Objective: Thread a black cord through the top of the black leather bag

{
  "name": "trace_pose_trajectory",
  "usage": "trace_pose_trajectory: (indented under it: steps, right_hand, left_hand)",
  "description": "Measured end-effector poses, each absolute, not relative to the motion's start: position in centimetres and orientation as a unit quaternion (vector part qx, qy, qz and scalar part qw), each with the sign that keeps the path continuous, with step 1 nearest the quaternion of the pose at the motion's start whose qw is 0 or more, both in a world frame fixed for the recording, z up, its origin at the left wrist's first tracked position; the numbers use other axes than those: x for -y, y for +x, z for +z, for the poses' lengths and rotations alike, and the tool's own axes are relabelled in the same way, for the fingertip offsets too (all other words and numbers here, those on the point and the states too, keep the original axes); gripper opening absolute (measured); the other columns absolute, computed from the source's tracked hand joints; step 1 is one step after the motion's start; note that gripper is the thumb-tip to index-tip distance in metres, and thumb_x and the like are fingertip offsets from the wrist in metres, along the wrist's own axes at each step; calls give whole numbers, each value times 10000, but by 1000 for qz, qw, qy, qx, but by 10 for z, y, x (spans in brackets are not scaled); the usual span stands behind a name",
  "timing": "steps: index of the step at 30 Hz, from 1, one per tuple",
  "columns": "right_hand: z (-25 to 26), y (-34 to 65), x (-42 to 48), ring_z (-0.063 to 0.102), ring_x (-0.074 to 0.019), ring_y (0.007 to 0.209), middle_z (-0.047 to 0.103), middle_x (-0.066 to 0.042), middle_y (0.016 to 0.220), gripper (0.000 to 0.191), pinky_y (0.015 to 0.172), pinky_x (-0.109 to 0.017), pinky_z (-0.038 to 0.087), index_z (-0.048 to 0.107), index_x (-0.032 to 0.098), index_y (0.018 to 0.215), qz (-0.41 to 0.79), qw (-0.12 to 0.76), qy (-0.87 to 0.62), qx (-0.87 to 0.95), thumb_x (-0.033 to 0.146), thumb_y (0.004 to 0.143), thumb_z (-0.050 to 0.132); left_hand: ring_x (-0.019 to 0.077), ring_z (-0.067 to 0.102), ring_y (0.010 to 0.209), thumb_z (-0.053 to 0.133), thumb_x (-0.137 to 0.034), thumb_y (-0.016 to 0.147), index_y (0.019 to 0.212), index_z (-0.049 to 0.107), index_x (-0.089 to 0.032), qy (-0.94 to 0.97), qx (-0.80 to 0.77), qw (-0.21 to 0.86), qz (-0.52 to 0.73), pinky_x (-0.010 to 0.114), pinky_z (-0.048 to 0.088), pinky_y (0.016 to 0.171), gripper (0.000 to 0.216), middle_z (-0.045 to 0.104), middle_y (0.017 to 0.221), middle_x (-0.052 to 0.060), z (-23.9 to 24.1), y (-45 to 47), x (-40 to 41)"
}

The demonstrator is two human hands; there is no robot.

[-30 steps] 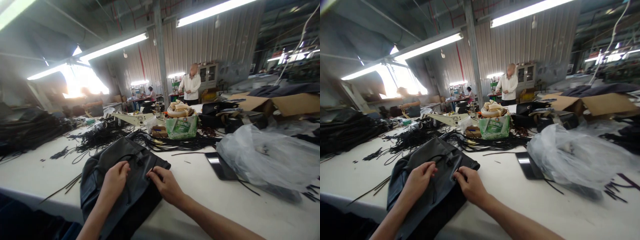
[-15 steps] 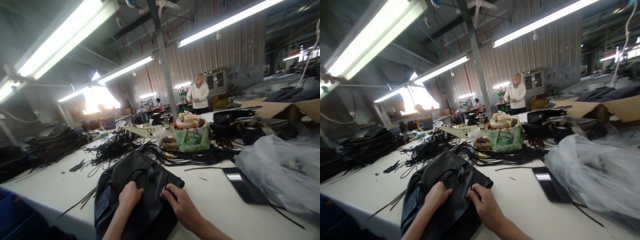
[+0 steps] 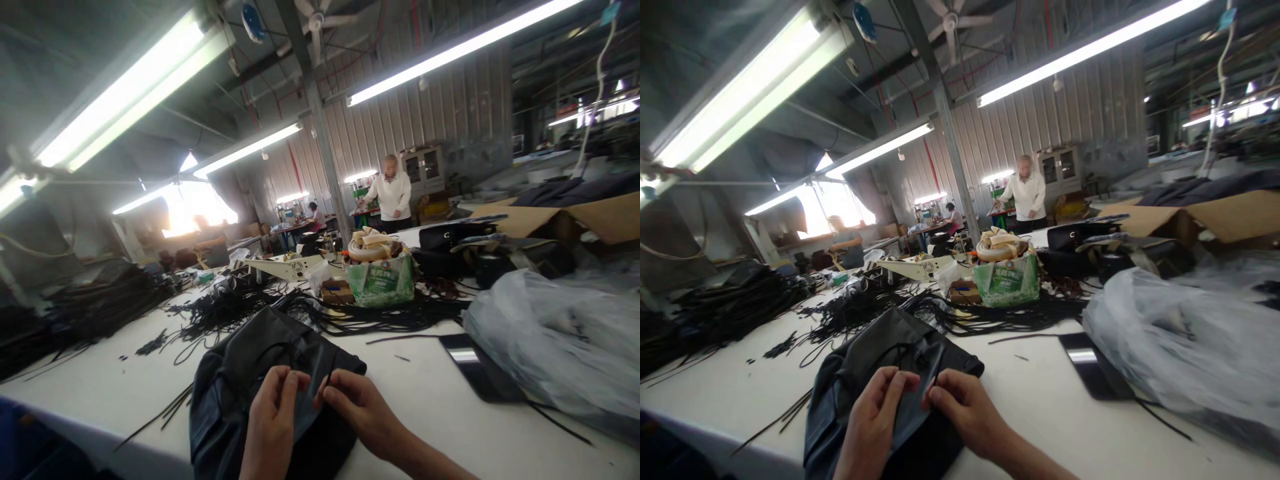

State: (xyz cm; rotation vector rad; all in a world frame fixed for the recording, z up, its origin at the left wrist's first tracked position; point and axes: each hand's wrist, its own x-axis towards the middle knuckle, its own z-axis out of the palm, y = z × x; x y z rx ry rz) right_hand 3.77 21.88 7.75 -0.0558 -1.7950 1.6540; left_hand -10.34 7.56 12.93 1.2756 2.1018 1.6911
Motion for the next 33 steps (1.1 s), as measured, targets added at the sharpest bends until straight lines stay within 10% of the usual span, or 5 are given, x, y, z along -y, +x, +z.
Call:
trace_pose_trajectory:
  steps: [7, 17, 33]
  right_hand:
    - [62, 29, -220, 673, -204, 825, 753, -72, 848, 510, 780, -298, 487, 810, 151, 932, 636, 350, -28, 688, 639, 1044, 713]
    - [76, 35, -212, 736, -226, 977, 819, -68, 985, 385, 931, -314, 556, 860, 172, 918, 648, 374, -31, 663, 537, 1014, 788]
    - [63, 26, -208, 658, -148, 719, 780, -66, 864, 371, 694, -252, 508, 851, 127, 957, 698, 343, -109, 619, 497, 919, 852]
  left_hand:
    - [311, 816, 871, 705, -815, 915, 1039, 688, -216, 367, -642, 113, 664, 378, 645, 798, 612, 839, 933, 144, 87, -90, -97]
    - [353, 800, 1126, 794, -694, 832, 1084, 785, -180, 339, -658, 156, 654, 435, 659, 993, 573, 841, 1151, 154, 104, -79, -98]
    - [347, 776, 1226, 860, -677, 845, 1198, 770, -166, 268, -611, 227, 709, 508, 617, 1125, 627, 821, 1273, 170, 84, -71, -102]
